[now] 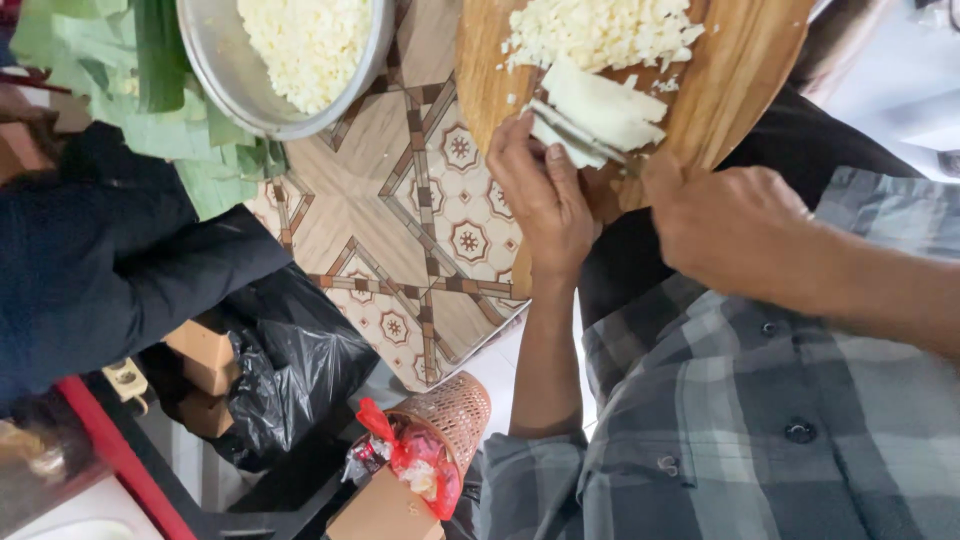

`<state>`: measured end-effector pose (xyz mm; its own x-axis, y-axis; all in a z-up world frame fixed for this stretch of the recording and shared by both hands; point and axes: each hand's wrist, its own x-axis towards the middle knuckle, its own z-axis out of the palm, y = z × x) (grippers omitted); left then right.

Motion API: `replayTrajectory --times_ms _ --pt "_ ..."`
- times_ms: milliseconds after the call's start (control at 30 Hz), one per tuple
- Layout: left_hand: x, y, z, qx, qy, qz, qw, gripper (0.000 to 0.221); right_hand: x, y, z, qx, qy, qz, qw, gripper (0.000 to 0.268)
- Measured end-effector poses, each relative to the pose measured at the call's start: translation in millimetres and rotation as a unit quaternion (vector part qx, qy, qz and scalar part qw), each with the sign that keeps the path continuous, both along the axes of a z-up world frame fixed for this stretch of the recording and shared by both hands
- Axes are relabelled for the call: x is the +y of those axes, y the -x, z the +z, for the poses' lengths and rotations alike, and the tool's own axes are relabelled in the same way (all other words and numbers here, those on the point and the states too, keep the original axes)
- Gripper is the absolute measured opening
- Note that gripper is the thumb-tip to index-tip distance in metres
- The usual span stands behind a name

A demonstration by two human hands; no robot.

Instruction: Chopping and dicing white vegetables into fine pieces on a wooden cutting board using a knife

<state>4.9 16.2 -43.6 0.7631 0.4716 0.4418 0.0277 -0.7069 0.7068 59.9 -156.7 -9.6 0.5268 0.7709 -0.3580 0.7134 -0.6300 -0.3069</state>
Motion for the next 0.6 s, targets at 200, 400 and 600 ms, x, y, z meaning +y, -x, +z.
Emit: replayTrajectory --times_ms 200,400,600 --pt "8.9 0.5 -9.5 -0.012 -0.009 -0.003 1.0 0.035 -2.0 15.9 -21.6 -0.031 -0.161 -0.043 0.986 0.031" --pt "-3.1 -0.5 3.7 -0.013 0.011 0.023 1.0 0.037 -14.3 1.4 -12.7 -0.009 -0.135 -0.037 0.99 0.012" --pt "-0.7 -0.3 -7.1 -0.02 0.009 0.027 0.999 0.037 -4.9 1.3 -4.3 -0.03 -0.066 0.003 0.997 0.022"
